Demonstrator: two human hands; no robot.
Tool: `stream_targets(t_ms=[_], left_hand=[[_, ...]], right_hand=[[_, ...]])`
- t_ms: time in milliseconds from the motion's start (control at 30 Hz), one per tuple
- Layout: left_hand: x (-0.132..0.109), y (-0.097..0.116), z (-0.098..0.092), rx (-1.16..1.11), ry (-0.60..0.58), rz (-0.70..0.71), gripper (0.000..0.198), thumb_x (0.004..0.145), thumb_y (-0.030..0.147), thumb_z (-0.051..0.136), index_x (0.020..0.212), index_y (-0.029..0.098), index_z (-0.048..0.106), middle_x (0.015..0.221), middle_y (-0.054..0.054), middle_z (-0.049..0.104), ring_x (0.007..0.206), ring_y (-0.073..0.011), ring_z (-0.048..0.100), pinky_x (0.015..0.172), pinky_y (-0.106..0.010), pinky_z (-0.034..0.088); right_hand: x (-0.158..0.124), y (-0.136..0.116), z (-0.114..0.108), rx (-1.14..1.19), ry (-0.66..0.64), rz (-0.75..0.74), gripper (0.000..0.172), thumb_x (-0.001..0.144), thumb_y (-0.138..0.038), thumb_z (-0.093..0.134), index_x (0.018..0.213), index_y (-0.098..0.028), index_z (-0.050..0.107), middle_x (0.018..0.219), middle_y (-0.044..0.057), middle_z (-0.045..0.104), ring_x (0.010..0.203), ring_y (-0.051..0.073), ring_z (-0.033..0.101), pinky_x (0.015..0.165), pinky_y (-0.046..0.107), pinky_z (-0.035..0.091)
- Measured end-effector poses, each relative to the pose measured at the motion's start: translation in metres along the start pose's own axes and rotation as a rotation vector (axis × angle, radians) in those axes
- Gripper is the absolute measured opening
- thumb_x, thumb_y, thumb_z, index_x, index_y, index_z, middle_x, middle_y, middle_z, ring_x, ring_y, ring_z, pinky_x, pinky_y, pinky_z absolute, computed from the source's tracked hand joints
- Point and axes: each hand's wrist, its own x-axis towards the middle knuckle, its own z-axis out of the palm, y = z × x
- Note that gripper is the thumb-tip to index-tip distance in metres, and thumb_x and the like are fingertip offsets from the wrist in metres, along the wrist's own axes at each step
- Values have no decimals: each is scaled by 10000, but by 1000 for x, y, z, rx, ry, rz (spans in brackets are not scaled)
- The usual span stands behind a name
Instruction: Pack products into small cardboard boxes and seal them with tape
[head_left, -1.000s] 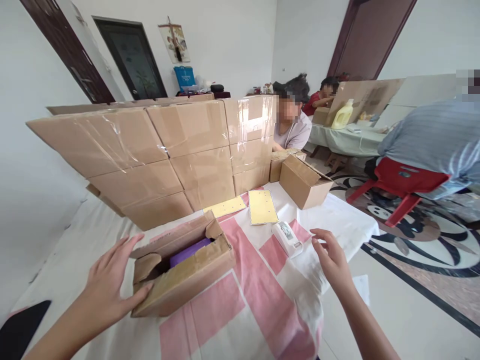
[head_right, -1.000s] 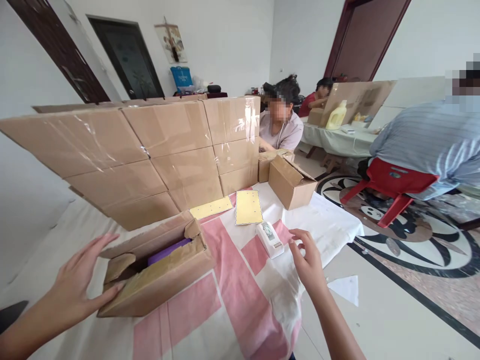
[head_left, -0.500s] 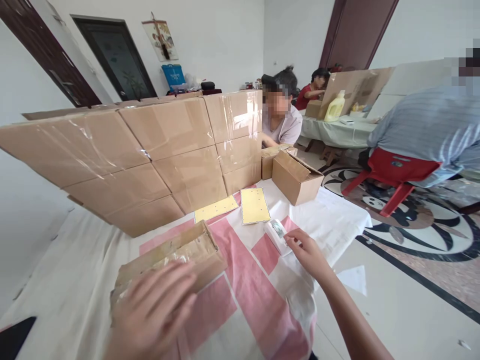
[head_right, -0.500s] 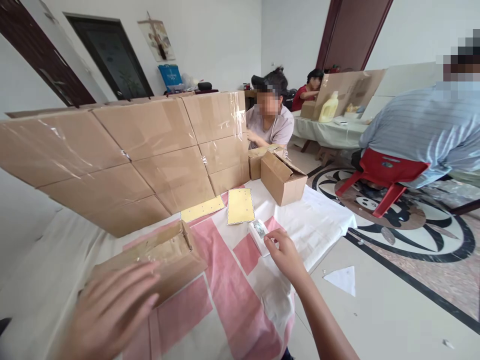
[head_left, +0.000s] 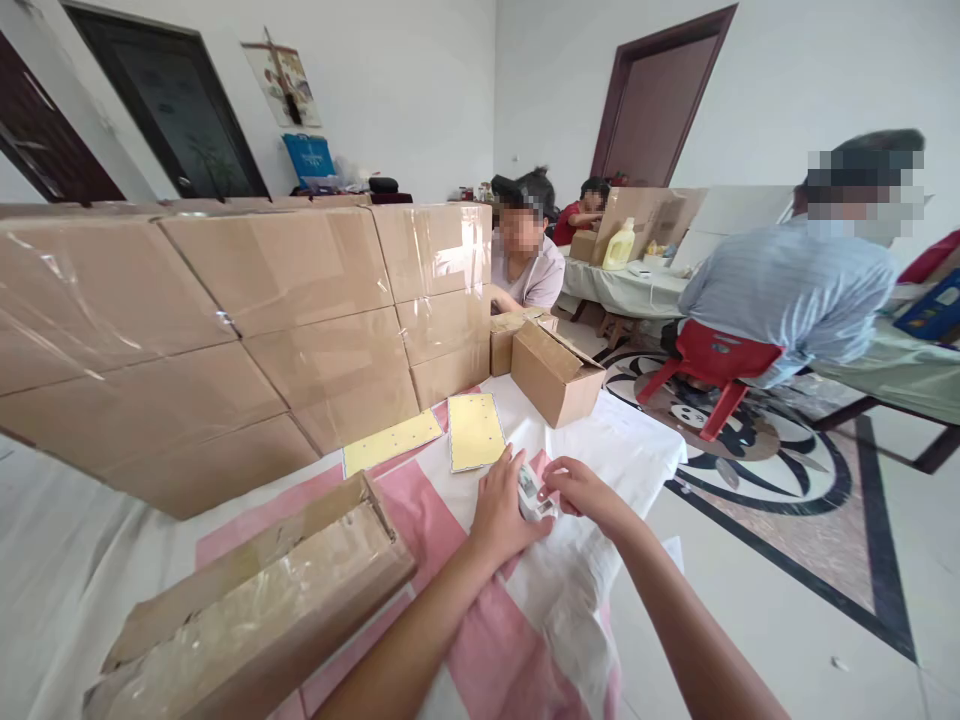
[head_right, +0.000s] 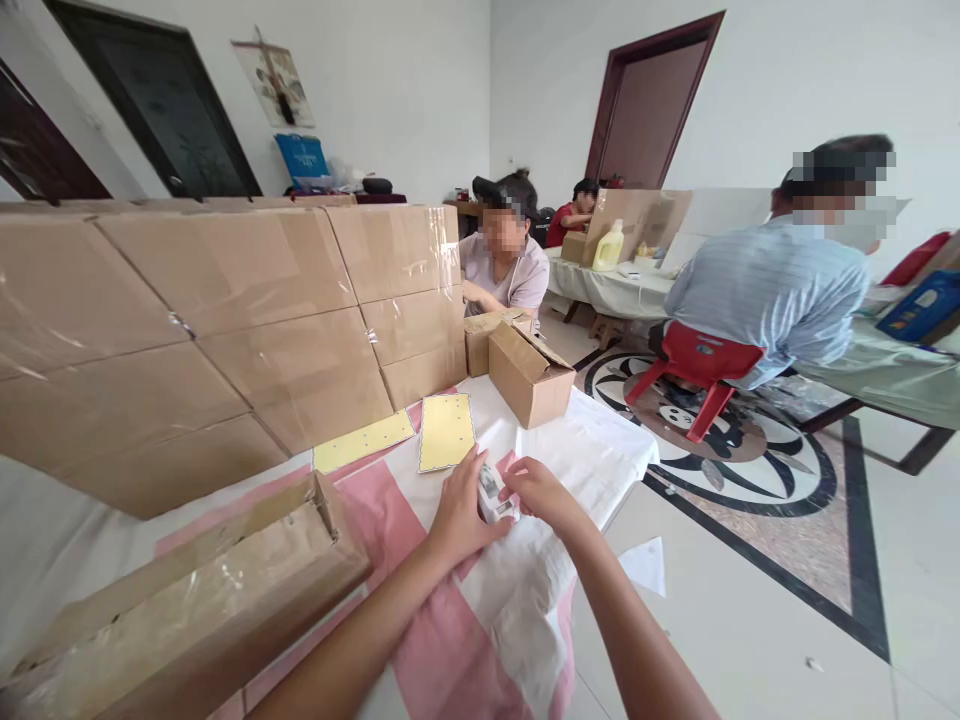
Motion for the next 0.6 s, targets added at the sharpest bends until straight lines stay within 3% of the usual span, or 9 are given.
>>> stream_targets(t_ms=[100, 333, 500, 600], left_hand=[[-7, -4, 4, -41, 30, 21, 1015, 749, 366, 840, 1611, 240, 320, 1737, -191, 282, 1606, -408, 300, 1270, -643, 327], [-7, -7, 7, -89, 14, 5, 1012, 734, 369, 840, 1607, 237, 345, 1735, -177, 286, 1602, -411, 297, 1268, -640, 334], [-6, -7, 7, -116, 20, 4, 1022, 714, 359, 847, 1604, 227, 361, 1726, -181, 302, 1593, -421, 307, 1262, -639, 345], [-6, -7, 7, -132, 33, 13, 1030, 708, 364, 854, 1606, 241, 363, 1719, -176, 318, 1584, -433, 320, 1250, -649, 360]], right_hand=[[4, -9, -5, -11, -82, 75, 193, 922, -360, 589, 948, -198, 486, 961, 97, 822, 411, 37, 377, 483, 247, 214], [3, -29, -8, -64, -119, 179, 215, 984, -397, 545, 962, -201, 461, 995, 157, 818, 393, 63, 465, 458, 251, 204], [10, -20, -3, 57, -223, 248, 141, 969, -326, 525, 996, -197, 476, 1014, 161, 823, 353, 68, 434, 425, 250, 217], [17, -9, -1, 142, -171, 281, 116, 958, -293, 526, 991, -189, 485, 937, 140, 823, 341, 53, 369, 426, 243, 264]])
